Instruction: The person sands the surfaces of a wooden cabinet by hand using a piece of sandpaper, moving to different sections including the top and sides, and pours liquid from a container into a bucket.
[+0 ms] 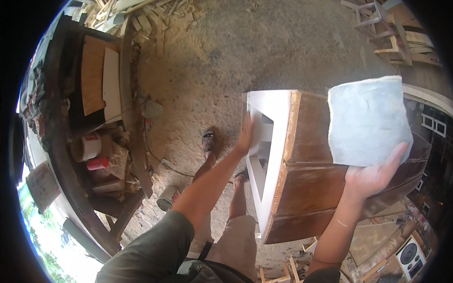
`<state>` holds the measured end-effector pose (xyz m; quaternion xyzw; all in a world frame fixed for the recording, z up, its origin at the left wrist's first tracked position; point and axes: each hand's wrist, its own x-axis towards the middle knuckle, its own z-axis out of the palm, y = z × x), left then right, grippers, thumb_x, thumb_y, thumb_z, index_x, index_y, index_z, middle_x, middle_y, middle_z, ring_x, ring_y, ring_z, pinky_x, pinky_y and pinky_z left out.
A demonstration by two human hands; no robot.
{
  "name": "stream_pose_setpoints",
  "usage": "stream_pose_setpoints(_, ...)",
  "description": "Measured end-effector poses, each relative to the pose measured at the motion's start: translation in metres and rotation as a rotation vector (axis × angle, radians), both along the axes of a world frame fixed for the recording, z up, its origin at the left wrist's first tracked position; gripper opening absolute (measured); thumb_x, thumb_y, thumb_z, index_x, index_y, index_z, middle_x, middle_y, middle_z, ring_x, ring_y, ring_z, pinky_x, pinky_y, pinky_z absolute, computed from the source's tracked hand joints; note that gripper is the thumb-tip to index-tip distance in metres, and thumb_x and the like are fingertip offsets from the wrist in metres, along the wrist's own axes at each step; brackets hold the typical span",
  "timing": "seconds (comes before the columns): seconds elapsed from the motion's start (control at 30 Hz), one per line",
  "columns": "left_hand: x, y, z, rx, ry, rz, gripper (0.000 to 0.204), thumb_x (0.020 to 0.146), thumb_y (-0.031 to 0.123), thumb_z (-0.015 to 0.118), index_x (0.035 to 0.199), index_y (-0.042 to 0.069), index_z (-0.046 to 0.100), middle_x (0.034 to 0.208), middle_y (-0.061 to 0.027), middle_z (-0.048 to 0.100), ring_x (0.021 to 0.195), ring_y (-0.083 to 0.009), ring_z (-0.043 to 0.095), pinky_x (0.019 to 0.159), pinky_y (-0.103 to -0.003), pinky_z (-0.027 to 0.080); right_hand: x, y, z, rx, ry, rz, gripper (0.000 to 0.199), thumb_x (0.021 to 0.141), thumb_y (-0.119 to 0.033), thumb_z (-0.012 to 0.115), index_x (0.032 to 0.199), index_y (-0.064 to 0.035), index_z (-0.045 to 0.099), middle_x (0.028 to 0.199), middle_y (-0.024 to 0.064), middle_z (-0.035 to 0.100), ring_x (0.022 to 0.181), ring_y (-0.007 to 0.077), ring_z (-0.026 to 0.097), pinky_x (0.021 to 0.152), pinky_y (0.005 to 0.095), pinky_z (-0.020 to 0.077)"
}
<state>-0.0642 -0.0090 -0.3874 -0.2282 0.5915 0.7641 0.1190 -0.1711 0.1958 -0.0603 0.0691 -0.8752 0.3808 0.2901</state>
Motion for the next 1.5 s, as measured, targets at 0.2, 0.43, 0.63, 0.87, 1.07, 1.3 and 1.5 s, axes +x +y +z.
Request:
stream_pose_setpoints(0.2, 0.057, -0.003, 0.035, 0.011, -0.156, -0.029, 0.067, 0.097, 0.044, 0.062, 0.145, 0.001, 0.044, 0.142, -0.0224, 0.051, 0.133, -0.0292, 0.049, 0.11, -0.037, 0.038, -0.002, -0.028, 0.015, -0.589, -0.155, -0.149, 0.052, 0.106, -0.032, 0.049, 0.148, -0.0015, 0.043, 0.154, 0.0147, 0.042, 0.139, 0.0307, 0.043, 0.119, 0.046, 0.0306)
stream_pose_setpoints(0.43, -0.046, -0.051, 0.022, -0.261, -0.18, -0.483, 0.065, 0.073, 0.058, 0.082, 0.1, 0.0, 0.075, 0.093, -0.0161, 0.074, 0.091, -0.0255, 0.071, 0.082, -0.039, 0.055, -0.004, -0.039, 0.029, -0.8, -0.178, -0.104, 0.056, 0.105, -0.037, 0.05, 0.143, 0.0028, 0.045, 0.151, 0.0142, 0.046, 0.138, 0.0291, 0.044, 0.118, 0.0441, 0.0319)
stream_pose_setpoints(0.63, -0.055, -0.054, 0.003, -0.59, -0.174, -0.294, 0.084, 0.067, 0.069, 0.08, 0.11, -0.002, 0.071, 0.094, -0.0172, 0.073, 0.085, -0.0323, 0.071, 0.079, -0.041, 0.055, -0.005, -0.055, 0.031, -0.846, -0.211, -0.092, 0.057, 0.105, -0.038, 0.05, 0.144, 0.003, 0.044, 0.15, 0.0142, 0.046, 0.137, 0.0291, 0.045, 0.117, 0.0437, 0.0327)
stream_pose_setpoints(0.87, 0.042, -0.061, 0.039, -0.658, -0.201, -0.644, 0.098, 0.068, 0.072, 0.077, 0.132, -0.001, 0.059, 0.132, -0.0232, 0.059, 0.132, -0.0332, 0.05, 0.107, -0.047, 0.042, -0.008, -0.04, 0.03, -0.952, -0.249, -0.067, 0.054, 0.107, -0.034, 0.046, 0.146, 0.002, 0.043, 0.154, 0.0147, 0.041, 0.141, 0.0302, 0.041, 0.118, 0.045, 0.033)
stream_pose_setpoints(1.07, 0.083, -0.078, 0.084, -0.581, 0.408, -0.651, 0.076, 0.079, 0.041, 0.071, 0.142, 0.003, 0.049, 0.148, -0.0223, 0.048, 0.136, -0.0365, 0.047, 0.114, -0.056, 0.033, -0.004, -0.027, 0.022, -0.816, -0.243, 0.04, 0.053, 0.106, -0.028, 0.047, 0.149, 0.0017, 0.04, 0.157, 0.0147, 0.038, 0.141, 0.0333, 0.04, 0.119, 0.0486, 0.0322)
stream_pose_setpoints(1.3, 0.067, -0.085, 0.189, -0.269, 0.642, -0.914, 0.079, 0.07, 0.014, 0.057, 0.148, 0.007, 0.044, 0.149, -0.0184, 0.049, 0.141, -0.0338, 0.043, 0.119, -0.052, 0.031, -0.008, -0.041, 0.026, -0.791, -0.189, -0.052, 0.053, 0.106, -0.033, 0.047, 0.146, 0.0021, 0.044, 0.153, 0.0144, 0.043, 0.139, 0.0301, 0.043, 0.119, 0.0455, 0.0322)
stream_pose_setpoints(1.5, 0.075, -0.098, 0.186, -0.389, 0.493, -0.908, 0.06, 0.079, 0.006, 0.057, 0.139, 0.007, 0.055, 0.145, -0.0162, 0.053, 0.138, -0.0315, 0.048, 0.117, -0.051, 0.035, -0.007, -0.043, 0.025, -0.838, -0.182, -0.036, 0.051, 0.106, -0.028, 0.047, 0.146, 0.0028, 0.043, 0.154, 0.0188, 0.04, 0.139, 0.034, 0.042, 0.119, 0.0485, 0.0317)
